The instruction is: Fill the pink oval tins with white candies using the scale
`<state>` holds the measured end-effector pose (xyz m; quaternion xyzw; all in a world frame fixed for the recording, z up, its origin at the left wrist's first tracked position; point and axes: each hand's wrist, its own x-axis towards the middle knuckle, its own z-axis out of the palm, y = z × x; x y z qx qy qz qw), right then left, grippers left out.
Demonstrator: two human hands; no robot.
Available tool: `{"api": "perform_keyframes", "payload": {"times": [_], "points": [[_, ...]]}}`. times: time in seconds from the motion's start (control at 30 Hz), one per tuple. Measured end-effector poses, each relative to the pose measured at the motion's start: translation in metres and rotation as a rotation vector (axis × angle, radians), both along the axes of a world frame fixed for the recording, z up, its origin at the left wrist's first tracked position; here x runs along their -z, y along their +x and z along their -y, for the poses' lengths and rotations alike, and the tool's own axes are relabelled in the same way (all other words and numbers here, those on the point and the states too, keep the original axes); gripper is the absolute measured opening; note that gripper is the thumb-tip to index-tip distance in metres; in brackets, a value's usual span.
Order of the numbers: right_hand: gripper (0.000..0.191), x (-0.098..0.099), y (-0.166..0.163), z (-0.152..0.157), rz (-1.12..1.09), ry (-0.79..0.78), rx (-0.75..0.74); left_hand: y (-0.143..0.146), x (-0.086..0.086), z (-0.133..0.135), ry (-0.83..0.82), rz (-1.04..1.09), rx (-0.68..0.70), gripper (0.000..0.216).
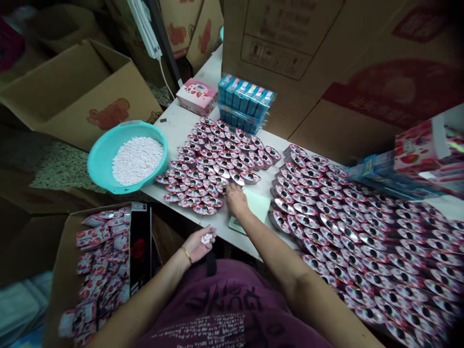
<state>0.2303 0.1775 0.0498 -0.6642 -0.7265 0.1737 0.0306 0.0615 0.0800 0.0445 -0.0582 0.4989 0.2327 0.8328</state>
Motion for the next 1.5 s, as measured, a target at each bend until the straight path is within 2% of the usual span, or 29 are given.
{"api": "perform_keyframes", "payload": {"times": [0.07,0.13,0.2,0.3,0.4,0.5,0.63,0.77,0.87,0.93,1.0,1.07,1.17,1.23,1.37,1.5], "points": [[0.043,0.003,0.002,0.002,-0.046,0.012,0.006,-0.004,0.003,-0.003,0.003,0.0,0.003,0.016],[0.047,-0.002,0.02,0.02,-0.098,0.085,-0.011,-0.006,0.008,-0.01,0.005,-0.006,0.008,0.016],[0.039,-0.012,0.05,0.051,-0.092,0.176,0.028,-0.005,0.012,-0.02,0.007,-0.019,0.016,0.016],[0.027,-0.021,0.101,0.108,0.083,0.227,0.236,0.003,0.018,-0.034,0.032,-0.032,0.036,0.015],[0.022,-0.013,0.138,0.145,0.256,0.155,0.282,0.018,0.021,-0.04,0.058,-0.008,0.091,0.018],[0.018,0.0,0.15,0.154,0.305,0.128,0.25,0.037,0.02,-0.037,0.064,0.028,0.139,0.021],[0.018,-0.008,0.141,0.148,0.257,0.198,0.234,0.053,0.013,-0.029,0.055,0.049,0.133,0.021],[0.019,-0.026,0.119,0.129,0.197,0.2,0.074,0.06,0.001,-0.022,0.043,0.074,0.063,0.02],[0.02,-0.029,0.101,0.109,0.166,0.158,-0.054,0.063,-0.005,-0.018,0.05,0.135,0.006,0.022],[0.021,-0.029,0.089,0.103,0.127,0.144,-0.076,0.063,-0.007,-0.016,0.064,0.177,-0.008,0.023],[0.023,-0.03,0.075,0.107,0.044,0.151,-0.075,0.063,-0.008,-0.012,0.077,0.223,0.003,0.024],[0.027,-0.032,0.058,0.119,-0.074,0.136,-0.137,0.061,-0.009,-0.007,0.075,0.254,0.016,0.022],[0.026,-0.033,0.033,0.14,-0.205,0.043,-0.281,0.055,-0.007,0.008,0.038,0.257,0.02,0.019],[0.023,-0.033,0.022,0.149,-0.244,-0.041,-0.324,0.049,-0.005,0.019,0.003,0.255,0.031,0.02],[0.018,-0.032,0.017,0.154,-0.284,-0.171,-0.367,0.04,-0.001,0.033,-0.033,0.224,0.055,0.019],[0.017,-0.031,0.016,0.154,-0.314,-0.186,-0.339,0.038,-0.002,0.032,-0.019,0.22,0.084,0.017]]}}
